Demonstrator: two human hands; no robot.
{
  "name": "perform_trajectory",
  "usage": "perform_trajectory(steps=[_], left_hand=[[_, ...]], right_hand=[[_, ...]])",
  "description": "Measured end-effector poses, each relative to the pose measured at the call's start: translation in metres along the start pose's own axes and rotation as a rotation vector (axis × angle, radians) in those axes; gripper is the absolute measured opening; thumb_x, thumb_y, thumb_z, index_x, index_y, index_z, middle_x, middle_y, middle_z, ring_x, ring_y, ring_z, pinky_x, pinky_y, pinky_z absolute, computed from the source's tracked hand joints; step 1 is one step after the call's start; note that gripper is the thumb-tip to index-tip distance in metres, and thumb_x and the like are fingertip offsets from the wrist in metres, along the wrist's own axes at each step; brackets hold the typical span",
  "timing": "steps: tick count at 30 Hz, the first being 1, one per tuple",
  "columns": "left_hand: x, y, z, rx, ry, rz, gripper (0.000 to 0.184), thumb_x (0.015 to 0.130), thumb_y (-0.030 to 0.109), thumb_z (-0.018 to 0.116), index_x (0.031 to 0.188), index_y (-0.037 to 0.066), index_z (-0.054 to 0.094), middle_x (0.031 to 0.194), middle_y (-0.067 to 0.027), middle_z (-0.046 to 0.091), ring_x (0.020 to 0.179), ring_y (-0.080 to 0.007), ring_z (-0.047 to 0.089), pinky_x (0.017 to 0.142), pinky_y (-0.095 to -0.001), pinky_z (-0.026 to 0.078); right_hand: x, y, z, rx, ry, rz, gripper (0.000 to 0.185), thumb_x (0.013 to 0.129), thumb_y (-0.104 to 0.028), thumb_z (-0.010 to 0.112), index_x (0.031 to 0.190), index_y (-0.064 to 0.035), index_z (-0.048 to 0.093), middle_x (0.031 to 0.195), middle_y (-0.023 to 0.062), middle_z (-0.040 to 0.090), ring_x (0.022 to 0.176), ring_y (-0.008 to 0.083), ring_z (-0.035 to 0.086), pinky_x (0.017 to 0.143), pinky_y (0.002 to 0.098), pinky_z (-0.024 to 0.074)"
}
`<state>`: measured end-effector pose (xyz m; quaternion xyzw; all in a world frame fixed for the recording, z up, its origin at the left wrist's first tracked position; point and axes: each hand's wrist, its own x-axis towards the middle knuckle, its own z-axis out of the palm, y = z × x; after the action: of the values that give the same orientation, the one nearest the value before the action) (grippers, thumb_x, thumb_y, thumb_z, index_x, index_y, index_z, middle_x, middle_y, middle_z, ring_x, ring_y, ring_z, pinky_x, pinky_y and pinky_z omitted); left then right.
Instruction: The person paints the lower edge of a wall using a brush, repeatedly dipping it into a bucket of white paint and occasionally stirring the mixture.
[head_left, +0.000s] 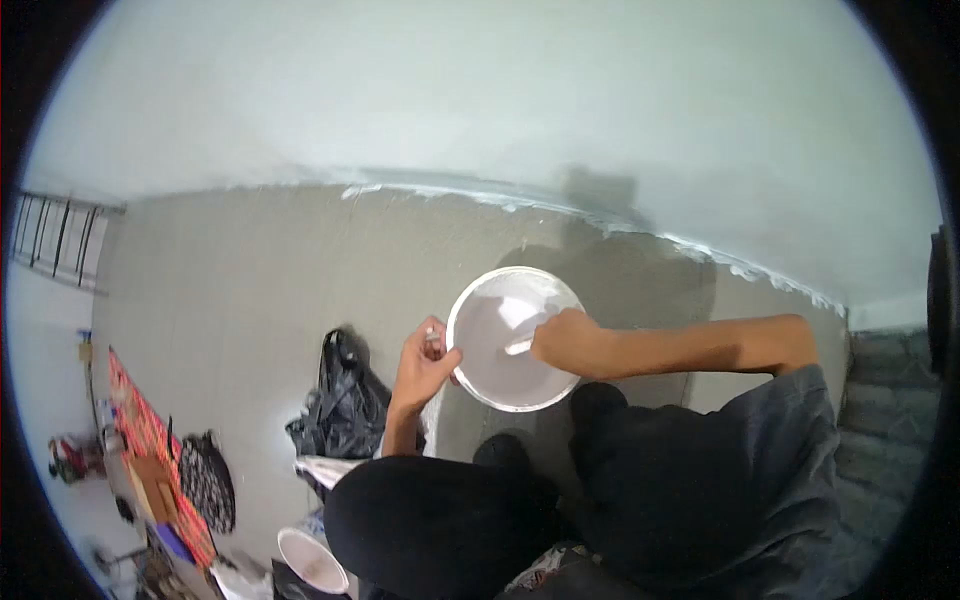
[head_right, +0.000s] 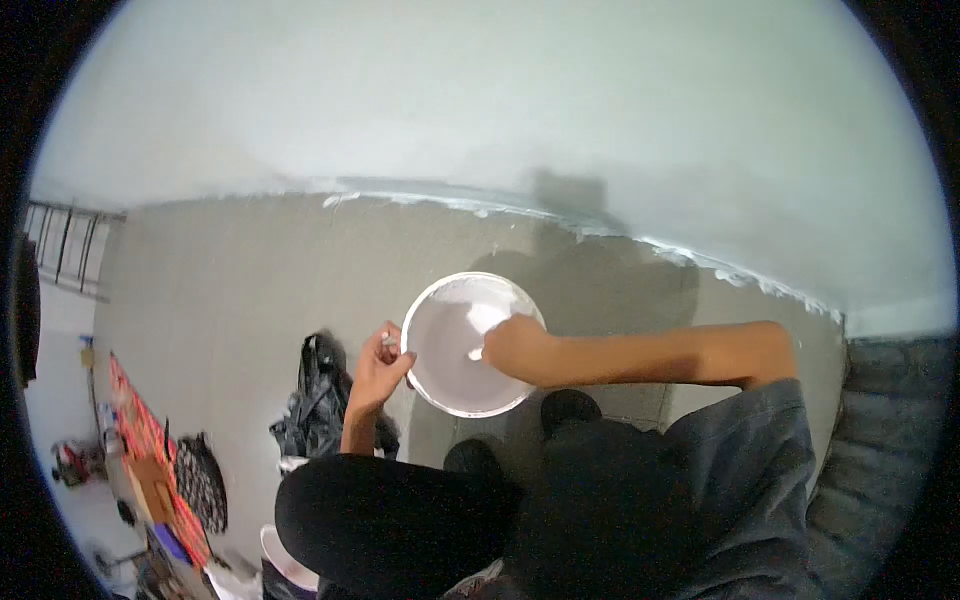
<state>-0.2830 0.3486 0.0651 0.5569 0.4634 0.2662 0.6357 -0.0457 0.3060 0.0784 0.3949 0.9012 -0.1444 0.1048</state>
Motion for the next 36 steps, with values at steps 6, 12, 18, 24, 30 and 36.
perform_trajectory(steps=[6,12,18,24,30,36], left_hand=[[-0.006,0.012,0.009,0.097,0.051,-0.021,0.013,0.075,0.000,0.056,0.080,0.004,0.045,0.059,-0.0007,0.054,0.050,-0.0048,0.050,0.043,-0.0200,0.042],[-0.009,0.016,0.015,0.156,0.110,-0.040,0.014,0.076,-0.001,0.056,0.083,0.003,0.046,0.063,-0.0022,0.056,0.053,-0.0054,0.052,0.045,-0.0206,0.042],[-0.018,0.000,0.006,0.073,0.210,-0.007,0.014,0.077,-0.002,0.054,0.086,0.004,0.046,0.067,-0.0012,0.057,0.057,-0.0040,0.051,0.047,-0.0197,0.040],[-0.035,-0.034,-0.023,0.079,0.368,0.020,0.015,0.077,-0.002,0.055,0.088,0.004,0.047,0.064,0.0020,0.051,0.056,-0.0043,0.047,0.049,-0.0191,0.037],[-0.053,-0.053,-0.047,0.025,0.358,0.061,0.012,0.076,-0.003,0.049,0.081,0.005,0.042,0.070,0.0009,0.049,0.064,-0.0060,0.043,0.059,-0.0203,0.035],[-0.069,-0.072,-0.050,-0.090,0.319,0.082,0.023,0.074,-0.006,0.057,0.090,0.005,0.045,0.073,0.0011,0.052,0.062,-0.0037,0.046,0.055,-0.0171,0.034]], right_hand=[[0.018,0.013,-0.015,-0.003,-0.046,-0.046,0.011,0.074,-0.007,0.059,0.080,-0.0056,0.067,0.074,0.0099,0.065,0.074,0.0246,0.066,0.061,0.0345,0.0519],[0.002,0.016,-0.016,0.101,-0.037,-0.101,0.011,0.076,-0.008,0.057,0.080,-0.0039,0.066,0.074,0.0124,0.065,0.074,0.0267,0.066,0.062,0.0366,0.0521],[-0.069,0.047,-0.035,0.441,0.192,0.069,0.021,0.085,-0.020,0.054,0.075,-0.0035,0.063,0.073,0.0146,0.063,0.064,0.0238,0.062,0.056,0.0359,0.0480],[-0.148,0.037,0.002,1.547,0.372,0.547,0.033,0.092,-0.035,0.048,0.080,-0.0051,0.055,0.062,-0.0012,0.048,0.049,0.0071,0.041,0.041,0.0249,0.0314],[-0.107,0.032,0.086,2.235,0.762,0.481,0.030,0.092,-0.038,0.048,0.078,-0.0120,0.044,0.062,-0.0084,0.037,0.051,0.0011,0.034,0.040,0.0178,0.0228],[-0.045,0.068,0.133,2.577,1.000,0.505,0.024,0.093,-0.030,0.048,0.077,-0.0129,0.041,0.062,-0.0075,0.036,0.050,0.0019,0.032,0.040,0.0178,0.0204]])
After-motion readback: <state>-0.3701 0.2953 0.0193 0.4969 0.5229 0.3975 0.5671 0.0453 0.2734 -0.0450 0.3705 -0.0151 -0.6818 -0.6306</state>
